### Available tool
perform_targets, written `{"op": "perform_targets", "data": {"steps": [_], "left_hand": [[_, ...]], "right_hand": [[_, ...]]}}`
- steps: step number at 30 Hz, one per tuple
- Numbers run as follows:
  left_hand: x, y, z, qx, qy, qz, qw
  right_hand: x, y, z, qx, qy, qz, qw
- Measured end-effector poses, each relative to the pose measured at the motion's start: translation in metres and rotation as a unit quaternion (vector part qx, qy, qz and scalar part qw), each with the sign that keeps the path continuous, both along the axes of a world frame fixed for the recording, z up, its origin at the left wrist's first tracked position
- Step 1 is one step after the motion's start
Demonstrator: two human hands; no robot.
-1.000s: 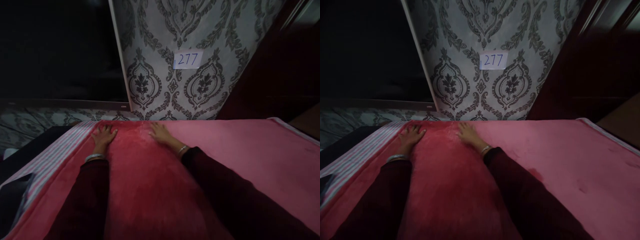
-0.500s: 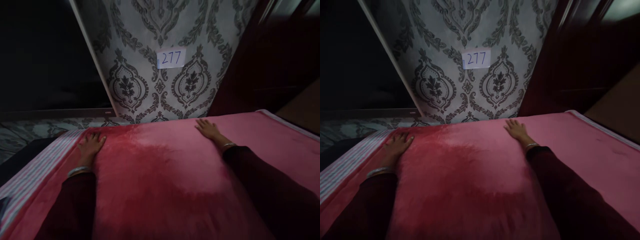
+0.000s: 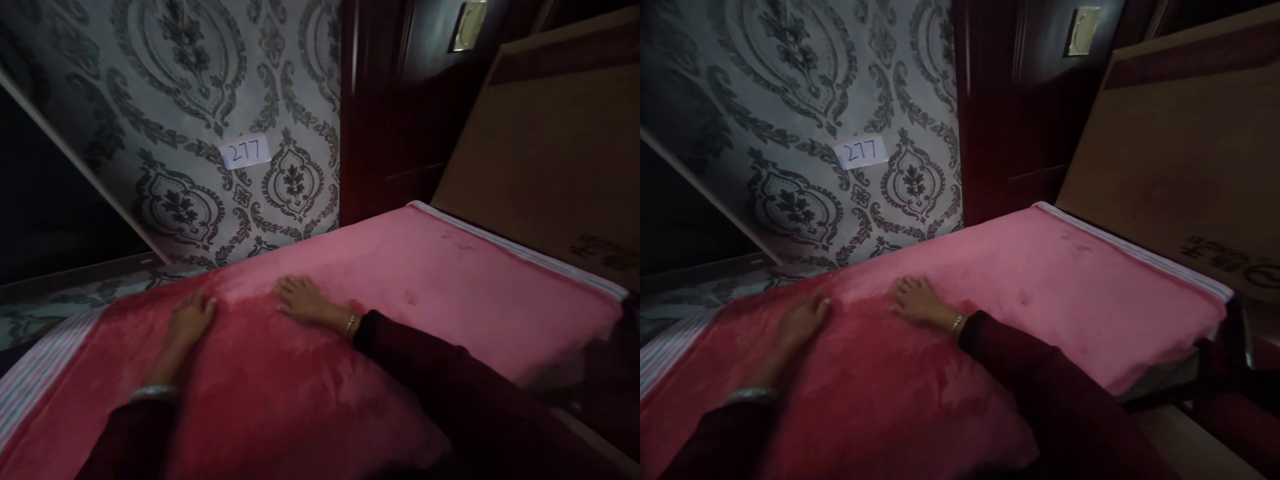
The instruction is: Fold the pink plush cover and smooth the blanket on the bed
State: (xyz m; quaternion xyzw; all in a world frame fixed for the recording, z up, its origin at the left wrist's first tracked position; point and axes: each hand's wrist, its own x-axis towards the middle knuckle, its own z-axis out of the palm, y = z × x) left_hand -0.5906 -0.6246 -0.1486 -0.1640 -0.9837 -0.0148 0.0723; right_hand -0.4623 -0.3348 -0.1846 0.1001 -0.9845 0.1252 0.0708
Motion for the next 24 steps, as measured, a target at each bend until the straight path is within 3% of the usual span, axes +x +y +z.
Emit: {"op": "perform_targets", "data": {"steps": [2,3,5,7,10,13,16,18,19,20,22,24], "left_hand": [[0.033,0.037,-0.010,-0.043,-0.046,-0.022,0.998],[0.047,0.047,-0.016,-0.055,-0.053,-0.026,0.997],[0.063,0.056,-0.026,-0.065,-0.056,-0.024,0.996],[0.067,0.053,-0.032,-0.062,-0.054,-0.018,0.996],[0.063,0.047,-0.034,-0.054,-0.050,-0.017,0.997],[0.060,0.047,-0.033,-0.051,-0.043,-0.018,0.998],[0.062,0.050,-0.031,-0.060,-0.039,-0.021,0.997],[0.063,0.051,-0.029,-0.066,-0.038,-0.020,0.997],[0.063,0.052,-0.028,-0.067,-0.038,-0.020,0.997],[0.062,0.052,-0.027,-0.068,-0.040,-0.020,0.997],[0.062,0.053,-0.025,-0.065,-0.040,-0.022,0.997],[0.061,0.053,-0.023,-0.061,-0.039,-0.025,0.997]], "right_hand": [[-0.001,-0.005,0.001,-0.003,-0.003,0.012,1.000],[-0.001,0.004,0.002,-0.001,-0.007,0.000,1.000],[0.004,0.047,0.006,0.010,-0.019,-0.055,0.998],[0.019,0.110,0.009,0.026,-0.047,-0.157,0.986],[0.074,0.216,0.005,0.041,-0.093,-0.364,0.926],[0.156,0.304,-0.011,0.004,-0.070,-0.506,0.860],[0.222,0.348,-0.023,-0.027,-0.017,-0.640,0.768],[0.236,0.345,-0.022,-0.035,-0.001,-0.673,0.739],[0.234,0.333,-0.019,-0.033,0.002,-0.659,0.751],[0.225,0.315,-0.016,-0.024,0.001,-0.624,0.781],[0.199,0.269,-0.013,0.020,0.012,-0.480,0.877],[0.171,0.224,-0.014,0.048,-0.002,-0.326,0.944]]}}
